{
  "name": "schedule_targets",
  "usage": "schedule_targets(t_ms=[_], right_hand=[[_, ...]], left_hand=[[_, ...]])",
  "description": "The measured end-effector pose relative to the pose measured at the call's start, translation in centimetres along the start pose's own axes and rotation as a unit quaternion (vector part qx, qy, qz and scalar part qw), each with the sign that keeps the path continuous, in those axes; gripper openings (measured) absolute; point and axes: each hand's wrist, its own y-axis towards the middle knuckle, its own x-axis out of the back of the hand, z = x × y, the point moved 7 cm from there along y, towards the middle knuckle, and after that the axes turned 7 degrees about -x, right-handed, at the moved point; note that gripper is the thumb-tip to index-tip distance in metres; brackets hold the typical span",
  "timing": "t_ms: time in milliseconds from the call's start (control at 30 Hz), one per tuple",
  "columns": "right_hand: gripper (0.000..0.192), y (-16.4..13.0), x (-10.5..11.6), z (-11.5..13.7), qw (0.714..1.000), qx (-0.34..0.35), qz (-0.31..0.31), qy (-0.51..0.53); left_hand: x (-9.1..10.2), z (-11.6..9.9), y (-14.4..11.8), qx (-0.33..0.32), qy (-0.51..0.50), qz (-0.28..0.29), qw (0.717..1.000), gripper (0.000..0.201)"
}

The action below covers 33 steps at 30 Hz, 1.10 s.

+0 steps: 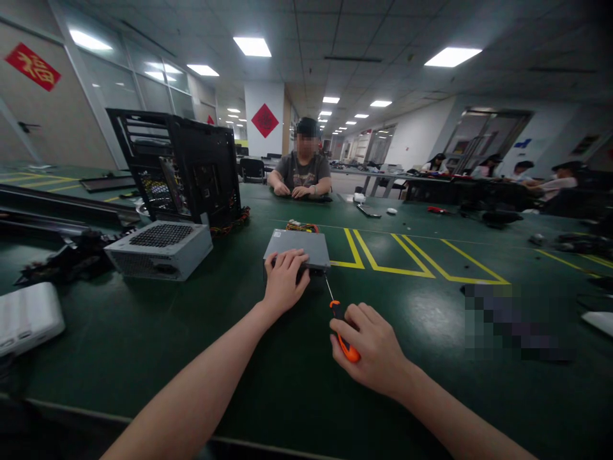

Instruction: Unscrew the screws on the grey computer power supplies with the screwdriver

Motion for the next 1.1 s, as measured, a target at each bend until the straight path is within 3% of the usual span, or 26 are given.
schedule_targets(t_ms=[267, 533, 900, 1100], right_hand=[[0.025, -0.2, 0.5, -1.2, 0.998, -0.049, -0.019, 0.026], [0.018, -0.1, -0.1, 0.0, 1.0, -0.003, 0.011, -0.01], [0.032, -0.2, 0.2, -1.1, 0.999, -0.043, -0.003, 0.027], [0.016, -0.3, 0.1, -1.0, 0.999, -0.03, 0.004, 0.02]], left_hand=[[0.0, 0.0, 0.0, -0.001, -0.004, -0.004, 1.0, 0.025], [0.1, 0.0, 0.0, 0.0, -0.003, 0.002, 1.0, 0.025], [0.0, -0.5, -0.1, -0.019, 0.011, 0.025, 0.999, 0.028], [-0.3, -0.3, -0.2, -0.01, 0.008, 0.015, 1.0, 0.036]])
